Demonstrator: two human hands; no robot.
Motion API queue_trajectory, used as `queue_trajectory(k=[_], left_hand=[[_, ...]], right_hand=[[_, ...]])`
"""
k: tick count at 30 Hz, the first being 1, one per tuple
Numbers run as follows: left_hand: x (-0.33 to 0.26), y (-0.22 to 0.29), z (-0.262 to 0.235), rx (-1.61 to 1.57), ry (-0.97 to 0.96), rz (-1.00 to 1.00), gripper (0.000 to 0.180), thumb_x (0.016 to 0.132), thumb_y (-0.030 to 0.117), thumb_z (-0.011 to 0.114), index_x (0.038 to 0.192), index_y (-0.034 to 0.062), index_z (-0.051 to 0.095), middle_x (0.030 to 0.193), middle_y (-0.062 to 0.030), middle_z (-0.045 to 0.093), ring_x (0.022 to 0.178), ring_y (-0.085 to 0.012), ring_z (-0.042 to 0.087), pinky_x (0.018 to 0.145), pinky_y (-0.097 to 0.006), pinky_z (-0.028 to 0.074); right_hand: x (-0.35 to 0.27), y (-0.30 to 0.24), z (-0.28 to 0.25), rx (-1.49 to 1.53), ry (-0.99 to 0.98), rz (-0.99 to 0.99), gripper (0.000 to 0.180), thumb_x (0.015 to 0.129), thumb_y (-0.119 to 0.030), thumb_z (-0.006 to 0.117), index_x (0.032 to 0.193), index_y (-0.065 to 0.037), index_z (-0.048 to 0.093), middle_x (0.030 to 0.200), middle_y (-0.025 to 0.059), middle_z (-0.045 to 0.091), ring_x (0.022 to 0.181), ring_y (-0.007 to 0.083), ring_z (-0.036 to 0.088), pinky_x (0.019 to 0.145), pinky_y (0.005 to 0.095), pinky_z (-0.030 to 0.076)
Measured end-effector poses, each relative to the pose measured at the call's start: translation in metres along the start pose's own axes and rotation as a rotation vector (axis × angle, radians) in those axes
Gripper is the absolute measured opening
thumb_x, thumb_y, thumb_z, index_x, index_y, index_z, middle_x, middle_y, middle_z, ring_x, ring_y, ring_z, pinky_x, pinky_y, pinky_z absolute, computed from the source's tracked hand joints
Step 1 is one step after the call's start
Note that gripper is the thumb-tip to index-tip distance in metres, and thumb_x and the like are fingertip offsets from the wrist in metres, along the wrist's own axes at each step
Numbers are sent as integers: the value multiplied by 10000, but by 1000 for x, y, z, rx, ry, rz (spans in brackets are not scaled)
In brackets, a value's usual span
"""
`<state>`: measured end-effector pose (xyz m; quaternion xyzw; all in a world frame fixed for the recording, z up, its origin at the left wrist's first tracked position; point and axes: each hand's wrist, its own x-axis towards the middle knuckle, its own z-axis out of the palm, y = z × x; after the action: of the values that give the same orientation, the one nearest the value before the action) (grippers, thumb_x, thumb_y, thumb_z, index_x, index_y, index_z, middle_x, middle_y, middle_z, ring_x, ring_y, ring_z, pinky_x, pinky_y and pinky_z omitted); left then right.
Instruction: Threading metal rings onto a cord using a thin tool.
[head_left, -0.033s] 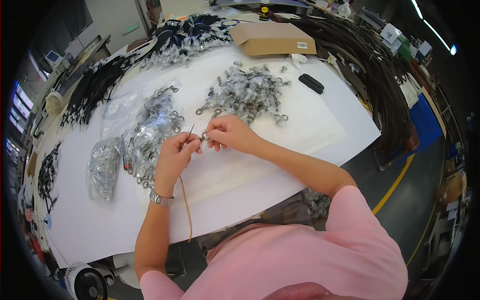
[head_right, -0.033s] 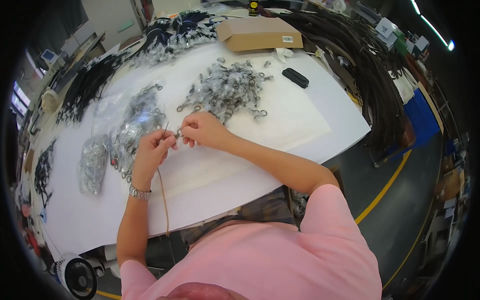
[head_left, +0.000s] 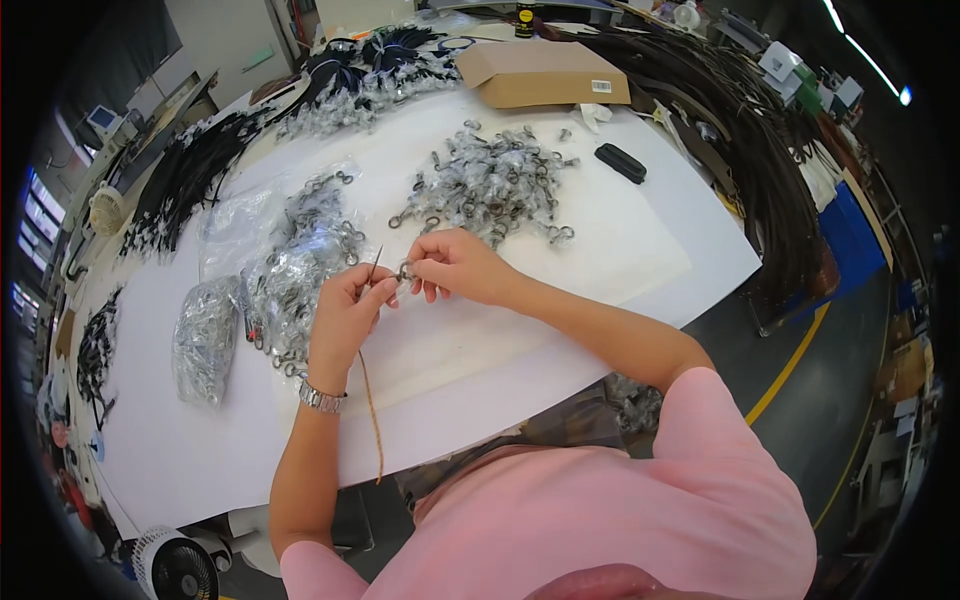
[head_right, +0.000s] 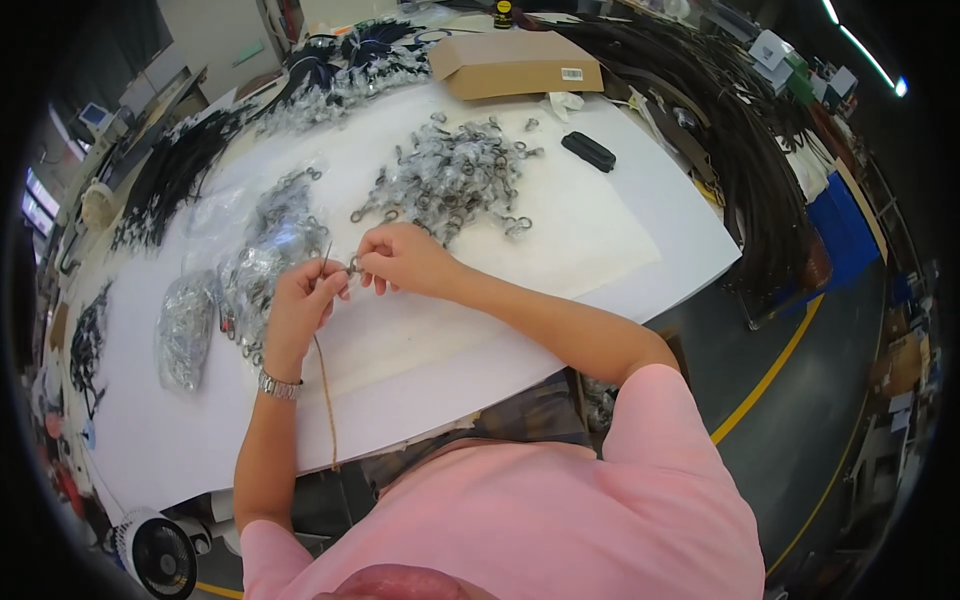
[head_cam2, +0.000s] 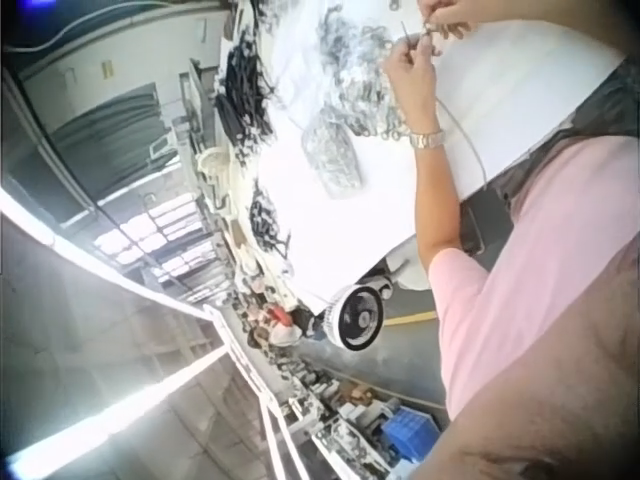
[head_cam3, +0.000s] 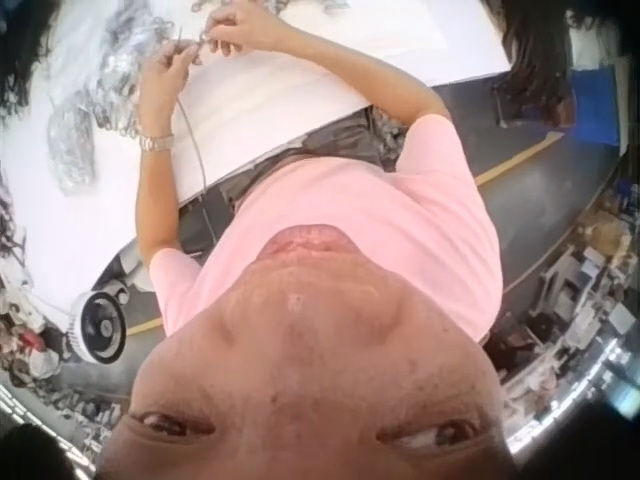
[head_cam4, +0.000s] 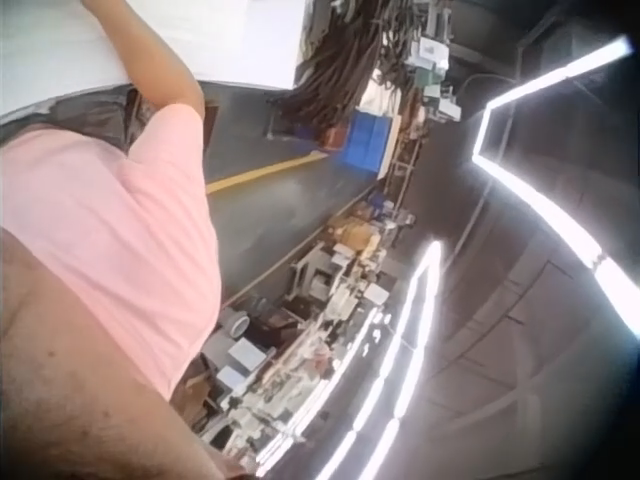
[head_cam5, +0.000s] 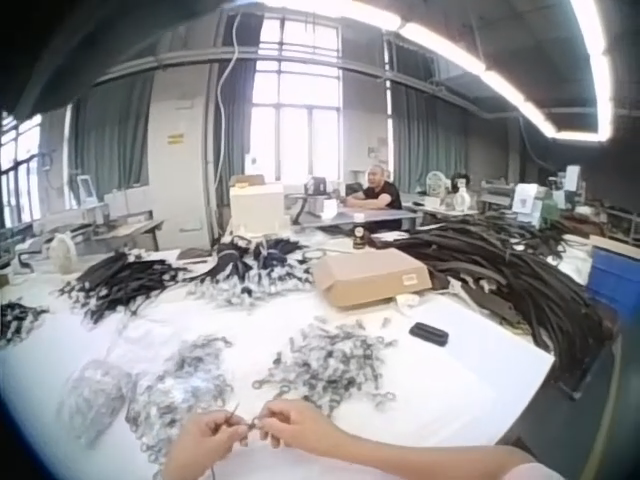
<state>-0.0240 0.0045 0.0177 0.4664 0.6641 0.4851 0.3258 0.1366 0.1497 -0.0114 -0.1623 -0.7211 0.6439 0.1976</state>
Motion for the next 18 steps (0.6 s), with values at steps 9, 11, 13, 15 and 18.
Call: queue_trajectory(k=[9, 11, 13, 15, 18], left_hand=[[2, -6, 12, 36, -5, -37, 166, 979, 167, 686, 911, 17, 706, 660, 31, 614, 515, -11, 440, 474, -199, 310], [2, -7, 10, 12, -34, -29, 173, 985, 175, 682, 911, 20, 701, 659, 34, 612, 511, -7, 432, 470, -195, 304], [2, -7, 8, -84, -128, -125, 186, 1002, 192, 669, 923, 25, 696, 667, 34, 617, 500, 3, 409, 457, -189, 287], [0, -8, 7, -75, -122, -120, 185, 1007, 192, 664, 927, 29, 694, 675, 33, 623, 495, 5, 402, 451, -187, 280], [1, -3, 10, -74, -114, -110, 180, 1012, 193, 660, 935, 33, 690, 691, 29, 637, 490, 7, 400, 441, -187, 274]], right_hand=[[-3, 1, -3, 62, -26, -5, 153, 1001, -162, 651, 957, -16, 657, 743, 43, 702, 617, 91, 636, 554, 249, 486], [-4, -7, -3, -79, -34, -1, 168, 1005, -162, 647, 940, -8, 656, 698, 38, 690, 575, 86, 617, 541, 251, 484], [-3, -6, -1, -96, -22, 6, 172, 1008, -159, 643, 933, -6, 656, 680, 36, 684, 563, 84, 610, 537, 250, 484], [-4, -6, 2, -116, -11, 8, 176, 1010, -157, 638, 926, -3, 656, 662, 35, 678, 551, 82, 603, 534, 249, 483], [-6, -8, -1, -127, 24, 16, 180, 1019, -155, 623, 924, -5, 657, 658, 37, 676, 550, 84, 601, 529, 252, 483]])
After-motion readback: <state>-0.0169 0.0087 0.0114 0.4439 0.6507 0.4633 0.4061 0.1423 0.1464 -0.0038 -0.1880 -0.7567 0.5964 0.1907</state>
